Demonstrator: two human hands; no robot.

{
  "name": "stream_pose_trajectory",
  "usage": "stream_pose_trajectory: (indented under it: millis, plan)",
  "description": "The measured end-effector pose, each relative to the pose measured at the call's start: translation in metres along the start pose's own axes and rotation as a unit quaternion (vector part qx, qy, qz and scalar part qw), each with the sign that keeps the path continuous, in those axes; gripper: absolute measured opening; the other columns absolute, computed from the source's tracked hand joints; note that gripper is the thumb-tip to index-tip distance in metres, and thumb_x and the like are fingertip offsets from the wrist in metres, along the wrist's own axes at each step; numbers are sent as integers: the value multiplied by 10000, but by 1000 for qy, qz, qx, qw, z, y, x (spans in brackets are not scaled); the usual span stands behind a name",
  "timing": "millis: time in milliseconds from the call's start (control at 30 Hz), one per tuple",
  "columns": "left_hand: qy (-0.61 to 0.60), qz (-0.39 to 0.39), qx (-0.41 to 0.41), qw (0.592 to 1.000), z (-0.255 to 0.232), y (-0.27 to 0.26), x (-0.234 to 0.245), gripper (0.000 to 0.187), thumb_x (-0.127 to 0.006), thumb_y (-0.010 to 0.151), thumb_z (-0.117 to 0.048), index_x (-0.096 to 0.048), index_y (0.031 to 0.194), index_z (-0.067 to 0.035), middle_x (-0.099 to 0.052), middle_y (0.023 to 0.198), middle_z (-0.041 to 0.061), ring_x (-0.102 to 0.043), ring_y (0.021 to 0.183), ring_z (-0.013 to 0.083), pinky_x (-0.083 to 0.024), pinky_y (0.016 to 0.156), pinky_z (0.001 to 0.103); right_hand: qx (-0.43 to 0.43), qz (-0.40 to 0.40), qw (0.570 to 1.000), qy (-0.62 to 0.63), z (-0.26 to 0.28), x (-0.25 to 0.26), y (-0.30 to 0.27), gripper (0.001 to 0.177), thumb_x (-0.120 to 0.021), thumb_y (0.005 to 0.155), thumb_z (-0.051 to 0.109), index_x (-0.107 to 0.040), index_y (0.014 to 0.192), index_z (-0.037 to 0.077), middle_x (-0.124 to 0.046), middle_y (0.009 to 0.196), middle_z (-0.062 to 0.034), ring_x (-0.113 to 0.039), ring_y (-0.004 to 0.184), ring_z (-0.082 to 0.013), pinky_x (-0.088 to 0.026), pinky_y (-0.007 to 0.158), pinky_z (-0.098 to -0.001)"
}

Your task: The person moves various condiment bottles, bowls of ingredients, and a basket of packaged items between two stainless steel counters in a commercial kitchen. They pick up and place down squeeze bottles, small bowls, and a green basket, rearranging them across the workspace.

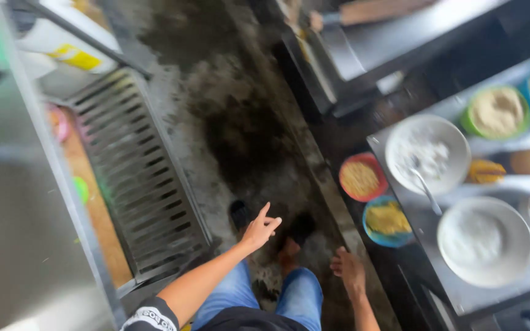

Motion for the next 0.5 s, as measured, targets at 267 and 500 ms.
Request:
stream_pose_trajectory:
  millis: [267,500]
  plan:
    - [-194,-214,-74,955,22,-96,159,876,-575,904,-553,-216,1646,-258,-731,1273,-51,-778,852,159,-600,691,294,210,126,968,-52,254,-130,-98,630,-569,986,478,-757,1122,-108,-773,958,-262,-746,903,-264,-589,763,-344]
    - [-357,-383,-187,832,55,-166,293,979,-826,766,-445,-312,1557,-182,-711,1223,153,-766,835,215,-616,752,302,302,255,914,-93,360,-290,-213,405,-681,961,268,-774,1105,-99,-784,995,-178,-730,855,-204,-596,759,-291]
Point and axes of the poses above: each hand's wrist, its own y-axis towards the middle knuckle, its own x-axis out of the back of the hand, z = x × y, the point moved 10 cm from there along y, towards the middle knuckle
